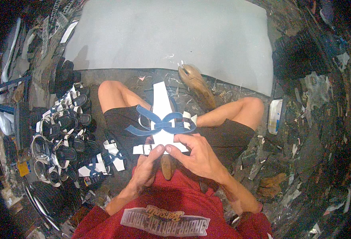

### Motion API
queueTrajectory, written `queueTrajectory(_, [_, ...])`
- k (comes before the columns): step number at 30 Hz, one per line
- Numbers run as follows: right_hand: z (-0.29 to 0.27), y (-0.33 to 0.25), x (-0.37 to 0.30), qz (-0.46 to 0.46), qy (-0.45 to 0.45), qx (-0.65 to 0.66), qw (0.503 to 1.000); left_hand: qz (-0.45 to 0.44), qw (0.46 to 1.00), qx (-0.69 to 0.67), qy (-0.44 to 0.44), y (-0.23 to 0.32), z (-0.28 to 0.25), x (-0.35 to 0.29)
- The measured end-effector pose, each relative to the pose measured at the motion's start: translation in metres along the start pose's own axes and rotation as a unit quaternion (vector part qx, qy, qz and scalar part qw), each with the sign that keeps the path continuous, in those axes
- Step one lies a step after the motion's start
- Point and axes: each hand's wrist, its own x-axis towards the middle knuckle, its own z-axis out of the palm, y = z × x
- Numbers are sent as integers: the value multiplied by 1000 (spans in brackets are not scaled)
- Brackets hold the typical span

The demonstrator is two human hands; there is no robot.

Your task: The person sits on the floor and assembles sandals by attaching white and blue straps to black soles using wooden shoe lasts. They repeatedly wrap and secure the straps around the lasts, then remove the finished sandals and place them aside.

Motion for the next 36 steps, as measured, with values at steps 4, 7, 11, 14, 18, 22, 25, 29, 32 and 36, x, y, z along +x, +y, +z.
queueTrajectory(4, [-3, 5, 4, -26, -29, -9, 999, 26, 999, 44, -12, 2, 2, -1])
queueTrajectory(7, [0, 12, 7, -90, -21, -48, 995, 77, 994, 77, 4, -11, -6, 2])
queueTrajectory(11, [2, 23, 9, -78, -1, -47, 996, 111, 989, 97, 25, -12, -11, 2])
queueTrajectory(14, [-24, 19, 10, 17, -47, -31, 998, 120, 992, 19, 43, -12, -9, 4])
queueTrajectory(18, [-39, 39, -5, 40, -60, 113, 991, 9, 997, -66, 27, -4, -29, 2])
queueTrajectory(22, [-26, 16, -12, 58, -39, 269, 961, 5, 990, -143, -12, 11, -25, -15])
queueTrajectory(25, [-9, 1, -22, 63, -49, 274, 958, 13, 992, -88, 85, 29, -5, -37])
queueTrajectory(29, [11, -17, -40, 76, -101, 284, 950, 19, 984, -170, 45, 27, -15, -63])
queueTrajectory(32, [16, -21, -51, 43, -103, 224, 968, -3, 990, -138, 5, 32, -17, -71])
queueTrajectory(36, [27, -24, -64, 19, -90, 193, 977, -51, 989, -136, -19, 34, -25, -79])
